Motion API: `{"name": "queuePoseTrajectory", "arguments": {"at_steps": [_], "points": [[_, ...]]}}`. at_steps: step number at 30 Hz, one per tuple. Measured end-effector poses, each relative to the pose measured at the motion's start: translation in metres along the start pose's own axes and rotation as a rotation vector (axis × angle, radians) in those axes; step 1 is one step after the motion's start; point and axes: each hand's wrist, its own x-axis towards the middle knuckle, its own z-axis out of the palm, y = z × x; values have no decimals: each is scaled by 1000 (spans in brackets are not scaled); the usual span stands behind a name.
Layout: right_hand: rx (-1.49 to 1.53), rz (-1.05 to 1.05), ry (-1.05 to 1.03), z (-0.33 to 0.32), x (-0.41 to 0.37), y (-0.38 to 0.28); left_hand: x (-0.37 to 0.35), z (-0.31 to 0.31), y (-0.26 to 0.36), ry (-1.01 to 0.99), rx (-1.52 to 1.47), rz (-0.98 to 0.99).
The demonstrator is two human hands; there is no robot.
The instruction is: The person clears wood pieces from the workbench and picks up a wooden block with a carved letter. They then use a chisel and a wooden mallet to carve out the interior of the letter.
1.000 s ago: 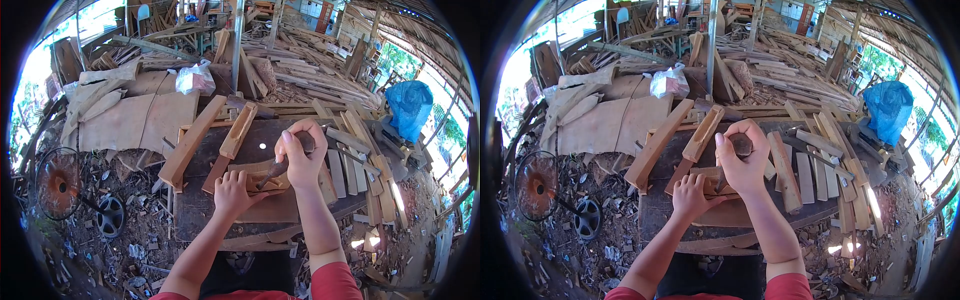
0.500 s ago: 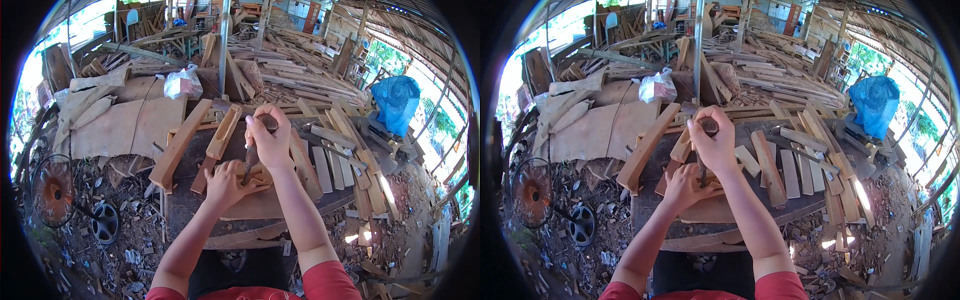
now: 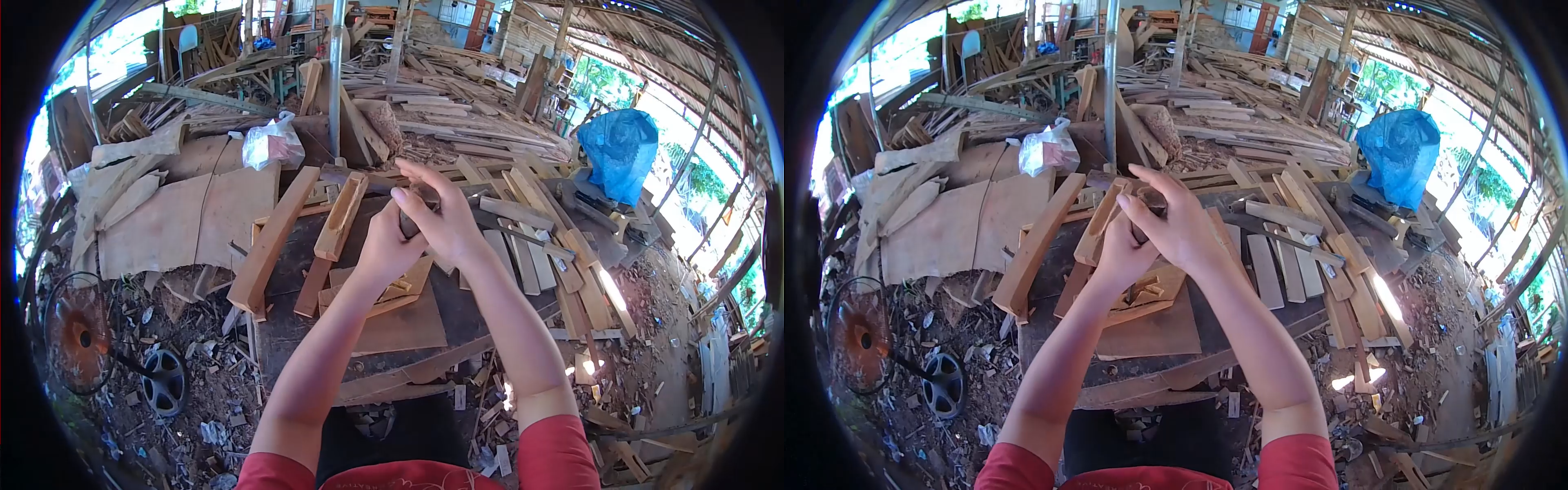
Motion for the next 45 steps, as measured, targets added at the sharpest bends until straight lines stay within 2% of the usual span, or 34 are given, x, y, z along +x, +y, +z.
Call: {"name": "queuePoseTrajectory", "arguments": {"at_steps": [4, 6, 8, 10, 13, 16, 20, 23, 26, 27, 31, 33, 35, 37, 38, 40, 41, 43, 44, 45], "points": [[-74, -129, -43, -25, -15, 29, 1, 6, -7, 106, -50, 156], [113, 205, 44, -35, -33, 65, 1, 3, -7, 104, -62, 33], [-370, 458, -36, -44, -54, 96, 1, 2, -9, 98, -49, 30], [-865, 784, -336, -41, -80, 129, 0, 2, -7, 88, -35, 27], [-959, 757, -217, -28, -115, 139, -3, 6, -1, 54, -22, 82], [-1068, 672, -285, -27, -118, 137, -4, 11, -2, 49, 0, 80], [-1146, 686, -326, -37, -115, 140, -4, 16, -2, 54, 66, 59], [-1175, 773, -292, -50, -109, 124, -3, 16, -1, 66, 86, 45], [-1142, 811, -378, -69, -108, 122, -2, 18, -2, 68, 87, 66], [-1096, 826, -485, -77, -102, 113, -2, 17, -1, 64, 89, 39], [-993, 780, -497, -102, -94, 92, -1, 15, -2, 68, 91, 33], [-617, 610, -438, -122, -88, 75, -2, 13, -1, 72, 81, 28], [-568, 373, -287, -138, -84, 64, -3, 14, -1, 76, 74, 22], [-500, 264, 5, -159, -82, 64, -6, 16, -2, 109, 51, 132], [-496, 266, 0, -158, -77, 45, -6, 16, -1, 110, 54, 126], [413, 447, 213, -153, -66, -11, -7, 14, 5, 45, 44, 36], [413, 447, 211, -147, -66, -21, -8, 14, 6, 47, 45, 35], [-135, 418, 61, -138, -68, -35, -8, 14, 7, 32, 86, 44], [-135, 416, 58, -141, -66, -37, -9, 14, 6, 36, 86, 44], [-418, 243, -157, -147, -64, -37, -9, 14, 2, 37, 83, 65]]}}
